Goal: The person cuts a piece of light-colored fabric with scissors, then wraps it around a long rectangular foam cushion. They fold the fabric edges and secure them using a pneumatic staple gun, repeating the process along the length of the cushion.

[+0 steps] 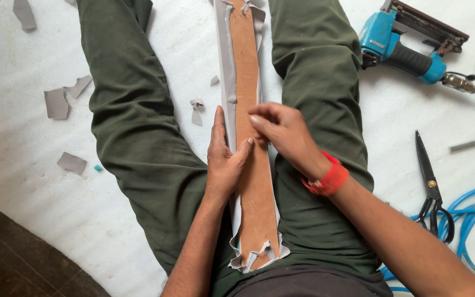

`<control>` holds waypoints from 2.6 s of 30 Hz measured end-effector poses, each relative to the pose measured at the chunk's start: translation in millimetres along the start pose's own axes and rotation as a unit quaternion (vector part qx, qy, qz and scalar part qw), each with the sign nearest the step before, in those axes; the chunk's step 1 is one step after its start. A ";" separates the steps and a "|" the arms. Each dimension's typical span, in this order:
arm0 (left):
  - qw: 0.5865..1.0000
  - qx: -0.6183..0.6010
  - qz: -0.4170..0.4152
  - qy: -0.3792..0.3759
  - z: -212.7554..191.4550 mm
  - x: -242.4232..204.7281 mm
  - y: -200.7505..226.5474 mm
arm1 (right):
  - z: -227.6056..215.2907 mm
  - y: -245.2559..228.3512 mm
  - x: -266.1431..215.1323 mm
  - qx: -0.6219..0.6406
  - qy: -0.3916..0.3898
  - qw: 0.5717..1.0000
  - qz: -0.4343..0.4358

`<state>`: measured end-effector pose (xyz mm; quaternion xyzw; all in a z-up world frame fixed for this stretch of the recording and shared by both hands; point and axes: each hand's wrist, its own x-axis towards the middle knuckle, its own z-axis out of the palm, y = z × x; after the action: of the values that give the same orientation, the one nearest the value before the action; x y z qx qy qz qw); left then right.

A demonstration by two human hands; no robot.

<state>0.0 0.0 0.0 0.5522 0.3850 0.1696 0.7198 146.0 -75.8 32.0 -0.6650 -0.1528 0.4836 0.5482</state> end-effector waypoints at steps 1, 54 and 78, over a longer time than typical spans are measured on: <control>0.997 0.046 0.056 0.009 -3.2 2.0 1.3 | -5.3 -3.6 -11.4 -0.008 0.011 1.000 -0.013; 0.986 0.148 0.080 0.012 120.9 113.3 31.7 | -157.8 200.1 -242.1 -0.426 0.399 0.812 0.003; 0.999 -0.018 -0.025 -0.042 92.3 74.2 27.2 | -178.0 60.1 -137.1 -0.237 0.431 0.844 -0.214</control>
<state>121.3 -2.6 6.6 0.5357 0.3651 0.1351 0.7493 204.1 -301.0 32.3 -0.8668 -0.1500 -0.0319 0.4744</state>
